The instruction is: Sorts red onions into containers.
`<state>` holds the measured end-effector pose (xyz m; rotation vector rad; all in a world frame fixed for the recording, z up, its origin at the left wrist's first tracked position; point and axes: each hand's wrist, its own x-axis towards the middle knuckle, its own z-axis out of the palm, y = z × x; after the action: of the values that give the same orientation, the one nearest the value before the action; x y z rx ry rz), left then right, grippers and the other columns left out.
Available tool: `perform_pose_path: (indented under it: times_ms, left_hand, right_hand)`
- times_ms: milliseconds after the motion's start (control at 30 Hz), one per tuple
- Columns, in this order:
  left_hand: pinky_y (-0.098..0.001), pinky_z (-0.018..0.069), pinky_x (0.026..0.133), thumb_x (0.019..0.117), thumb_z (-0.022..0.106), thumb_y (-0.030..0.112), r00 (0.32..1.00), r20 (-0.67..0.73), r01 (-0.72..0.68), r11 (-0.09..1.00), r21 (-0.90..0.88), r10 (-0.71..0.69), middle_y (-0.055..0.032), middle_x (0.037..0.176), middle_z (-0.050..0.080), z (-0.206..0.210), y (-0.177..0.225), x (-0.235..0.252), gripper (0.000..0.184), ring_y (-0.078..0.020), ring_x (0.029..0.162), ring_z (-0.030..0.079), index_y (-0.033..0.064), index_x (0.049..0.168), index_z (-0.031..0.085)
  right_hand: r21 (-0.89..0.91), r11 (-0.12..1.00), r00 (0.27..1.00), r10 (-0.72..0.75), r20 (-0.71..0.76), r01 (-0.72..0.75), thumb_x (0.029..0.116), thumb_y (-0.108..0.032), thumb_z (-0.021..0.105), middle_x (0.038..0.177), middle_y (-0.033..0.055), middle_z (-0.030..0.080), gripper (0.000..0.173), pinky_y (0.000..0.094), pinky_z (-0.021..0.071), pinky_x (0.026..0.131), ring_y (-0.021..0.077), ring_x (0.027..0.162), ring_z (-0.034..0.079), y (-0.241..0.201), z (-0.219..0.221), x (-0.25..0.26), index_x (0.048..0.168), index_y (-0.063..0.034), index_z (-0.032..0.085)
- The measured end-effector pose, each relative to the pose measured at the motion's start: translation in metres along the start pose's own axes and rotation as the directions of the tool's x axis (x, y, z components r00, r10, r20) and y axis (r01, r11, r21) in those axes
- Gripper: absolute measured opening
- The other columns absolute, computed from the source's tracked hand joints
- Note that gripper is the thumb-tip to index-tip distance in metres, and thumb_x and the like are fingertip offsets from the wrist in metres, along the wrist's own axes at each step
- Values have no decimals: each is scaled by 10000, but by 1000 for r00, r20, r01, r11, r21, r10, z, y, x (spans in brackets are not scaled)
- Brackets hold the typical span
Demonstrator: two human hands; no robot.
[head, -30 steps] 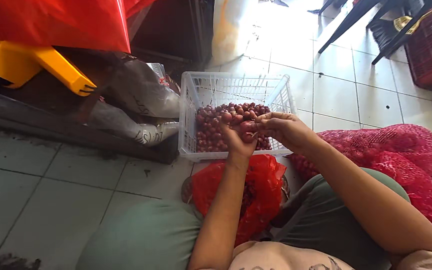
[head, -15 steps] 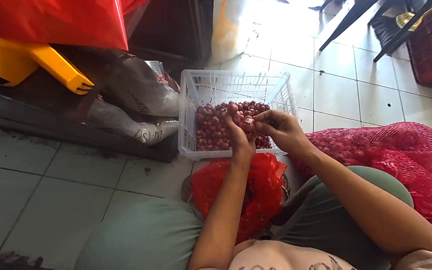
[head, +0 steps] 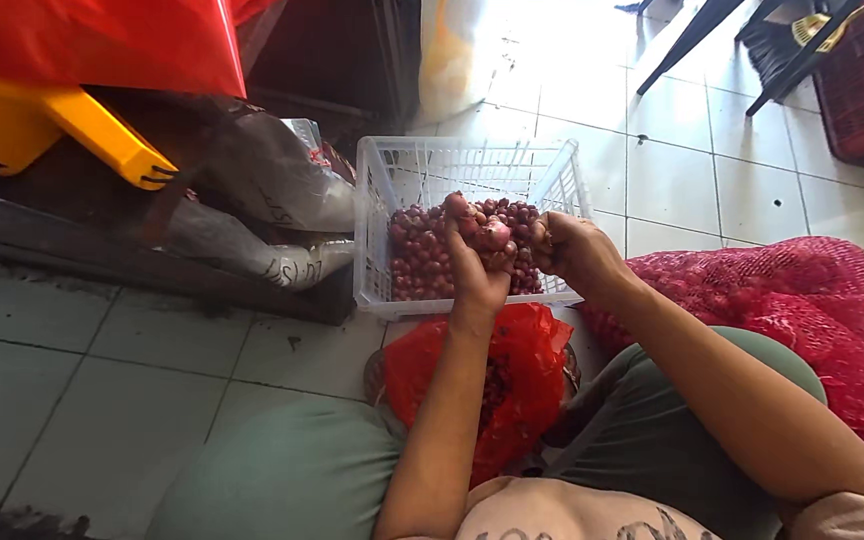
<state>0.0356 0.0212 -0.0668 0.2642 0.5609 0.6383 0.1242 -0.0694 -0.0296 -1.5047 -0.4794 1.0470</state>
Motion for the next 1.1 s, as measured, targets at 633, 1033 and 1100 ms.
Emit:
perform_pose_path:
  times_ms: [633,1033,1100]
  left_hand:
    - [-97,473,638,1113,181,446,927,166,-374,870,320,337,155,829,594,3,-7,-19,437,66,692,565,276,1021,572]
    - [-217,502,834,1126,186,384,913,48,-365,757,542,406,28,909,557,0,-18,0,452,-31,872,583,125,1054,550]
    - [-208,522,785,1126,202,384,900,-11,-368,772,518,436,42,854,577,0,-18,2,446,-24,814,601,142,1038,567]
  right_hand:
    - [-643,542,783,-604,149,541,935,-224,731,722,-33,581,216,137,344,549,-35,584,407,16,-4,2,1025,-28,743]
    - [-754,356,799,-486,355,552,955,-81,613,859,157,666,135,389,548,689,246,741,651,11,-2,3,933,30,687]
    - [-751,354,792,-496,355,558,960,-55,582,862,174,642,121,393,547,716,272,776,651,13,2,2,949,44,651]
